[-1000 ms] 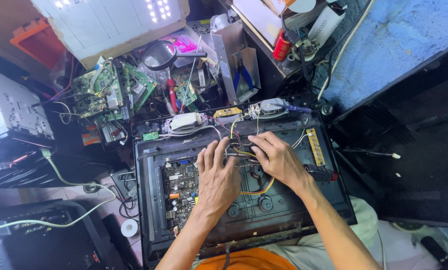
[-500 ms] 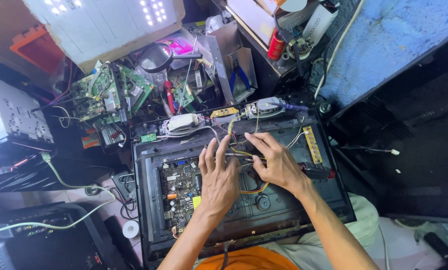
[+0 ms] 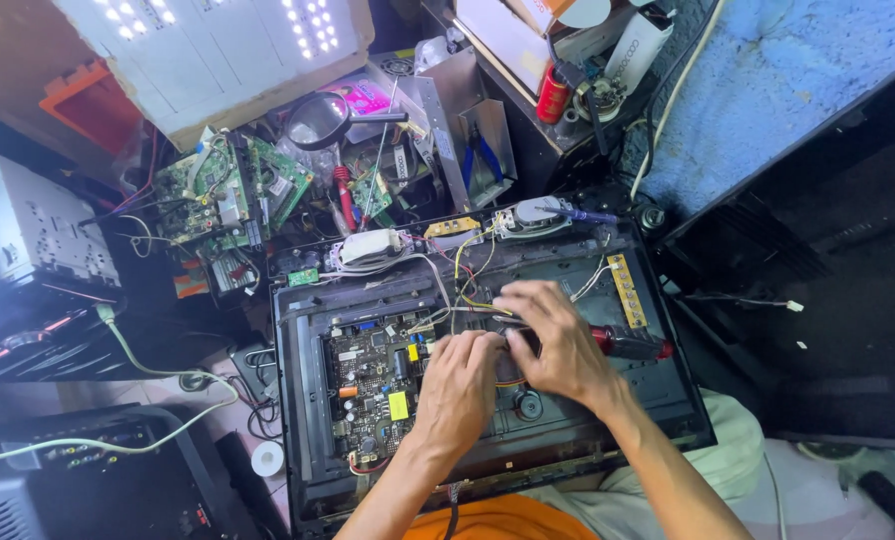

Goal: Repairing or inspecting the internal circuit board and wiring of a television.

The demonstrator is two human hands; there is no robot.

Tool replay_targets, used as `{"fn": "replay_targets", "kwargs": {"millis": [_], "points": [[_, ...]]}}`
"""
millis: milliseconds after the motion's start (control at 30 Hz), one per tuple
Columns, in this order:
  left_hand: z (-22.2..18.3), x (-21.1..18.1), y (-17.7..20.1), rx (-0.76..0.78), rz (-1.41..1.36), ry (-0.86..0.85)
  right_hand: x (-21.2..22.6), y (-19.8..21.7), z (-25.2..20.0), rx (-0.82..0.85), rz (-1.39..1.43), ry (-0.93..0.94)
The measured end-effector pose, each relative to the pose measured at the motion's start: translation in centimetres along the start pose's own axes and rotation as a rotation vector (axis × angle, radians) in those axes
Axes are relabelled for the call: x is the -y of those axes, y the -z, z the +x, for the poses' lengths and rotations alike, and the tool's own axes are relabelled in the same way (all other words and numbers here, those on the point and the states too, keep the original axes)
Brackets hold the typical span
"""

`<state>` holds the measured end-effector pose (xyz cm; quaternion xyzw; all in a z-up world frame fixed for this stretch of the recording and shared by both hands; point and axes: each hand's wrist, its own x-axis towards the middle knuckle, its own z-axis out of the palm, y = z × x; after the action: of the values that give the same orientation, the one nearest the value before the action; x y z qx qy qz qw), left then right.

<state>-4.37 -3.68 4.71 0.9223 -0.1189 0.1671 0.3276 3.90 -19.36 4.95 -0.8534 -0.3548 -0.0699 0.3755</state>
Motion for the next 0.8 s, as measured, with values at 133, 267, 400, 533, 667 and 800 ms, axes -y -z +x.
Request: {"fn": "replay_targets", "kwargs": {"millis": [133,267,400,533,667,800], "points": [[0.0,-1.2,0.7,0.016,-0.111,0.019,1.8,0.8,-0.7,0.069,0.050,0.075],[-0.4,-1.6,0.7,-0.059,-0.306,0.065,1.4,0.1,-1.7,0.051,0.061,0.058],[-0.5,-0.6,1.1,-0.035,-0.137,0.023,0.7,-0.4,-1.9,-0.014,0.118,0.002],[-1.4,0.8,0.6,-0.049,-0.029,0.046,0.4,-0.3,-2.3,0.018,0.154,-0.025],[-1.2,0.6,0.6,-0.075,0.065,0.001,0.7,0.1,-2.2,0.046,0.207,-0.095],[-0.8,0.0,1.3,-0.104,0.037,-0.089,0.5,-0.1,-2.6,0.027,0.180,-0.102]]}}
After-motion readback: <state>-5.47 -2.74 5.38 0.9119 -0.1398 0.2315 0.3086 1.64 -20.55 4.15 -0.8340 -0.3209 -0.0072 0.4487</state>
